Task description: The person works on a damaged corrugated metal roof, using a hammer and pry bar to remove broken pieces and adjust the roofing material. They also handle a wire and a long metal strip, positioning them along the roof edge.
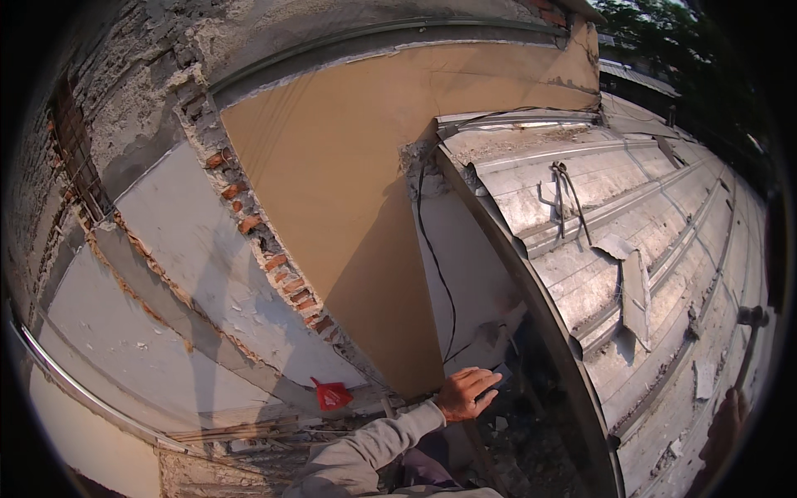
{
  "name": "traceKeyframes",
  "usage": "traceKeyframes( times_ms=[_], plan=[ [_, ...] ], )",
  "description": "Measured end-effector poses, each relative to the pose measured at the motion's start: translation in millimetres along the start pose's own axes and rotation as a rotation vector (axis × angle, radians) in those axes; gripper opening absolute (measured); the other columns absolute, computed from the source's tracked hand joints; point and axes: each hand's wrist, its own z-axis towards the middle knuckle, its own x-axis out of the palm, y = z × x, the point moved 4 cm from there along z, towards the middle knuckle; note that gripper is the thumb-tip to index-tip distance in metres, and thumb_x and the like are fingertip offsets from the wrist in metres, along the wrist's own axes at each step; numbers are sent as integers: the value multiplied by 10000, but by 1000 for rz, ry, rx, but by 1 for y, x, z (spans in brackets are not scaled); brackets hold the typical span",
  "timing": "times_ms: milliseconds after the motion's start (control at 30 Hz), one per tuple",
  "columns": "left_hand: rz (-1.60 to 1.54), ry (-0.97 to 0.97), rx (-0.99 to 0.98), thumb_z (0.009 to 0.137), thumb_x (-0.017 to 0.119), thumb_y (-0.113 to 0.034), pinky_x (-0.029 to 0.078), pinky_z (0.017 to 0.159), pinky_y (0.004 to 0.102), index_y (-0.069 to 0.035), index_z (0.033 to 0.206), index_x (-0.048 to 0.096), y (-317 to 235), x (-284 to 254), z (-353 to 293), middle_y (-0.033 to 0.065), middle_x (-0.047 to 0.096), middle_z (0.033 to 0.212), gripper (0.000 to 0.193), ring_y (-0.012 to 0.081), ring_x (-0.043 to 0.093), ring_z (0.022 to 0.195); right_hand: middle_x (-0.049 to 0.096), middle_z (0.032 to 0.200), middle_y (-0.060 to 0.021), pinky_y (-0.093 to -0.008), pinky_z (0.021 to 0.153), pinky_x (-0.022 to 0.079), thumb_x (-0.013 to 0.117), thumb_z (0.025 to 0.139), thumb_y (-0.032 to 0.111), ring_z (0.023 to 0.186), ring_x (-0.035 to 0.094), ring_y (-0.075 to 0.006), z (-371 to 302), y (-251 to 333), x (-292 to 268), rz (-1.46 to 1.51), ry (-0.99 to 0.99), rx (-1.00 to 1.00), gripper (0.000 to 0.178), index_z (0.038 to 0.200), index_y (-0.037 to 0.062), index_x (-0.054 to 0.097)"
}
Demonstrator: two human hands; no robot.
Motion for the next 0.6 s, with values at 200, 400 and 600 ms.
traceKeyframes(
  times_ms=[200, 400, 600],
  plan=[
    [604, -474, -276, 834, 818, -121, 581, 839, 457, -12, 1282, 673, 219, -286, 65, 173, 707, 1135, 483, 389, 708, 995, 523, 696, 18, -216, 403, 410, 601, 1076, 315, 489, 480, -47, -16, 154, 291, 297, 591, -94, 312, 1186, 24, 573],
    [843, -678, -174, 811, 836, -119, 565, 912, 449, 0, 1309, 638, 258, -483, 142, 196, 691, 1168, 549, 375, 690, 1084, 547, 624, -16, -246, 409, 397, 615, 1067, 431, 445, 506, -95, -52, 220, 464, 299, 1105, -135, 427, 1038, 5, 593],
    [1126, -584, -309, 768, 878, -140, 542, 991, 476, -74, 1432, 563, 251, -600, 226, 162, 660, 1289, 738, 366, 657, 1186, 571, 609, -37, -250, 409, 378, 667, 1045, 392, 447, 512, -88, -65, 166, 552, 273, 1254, -148, 428, 883, 6, 579]
  ],
)
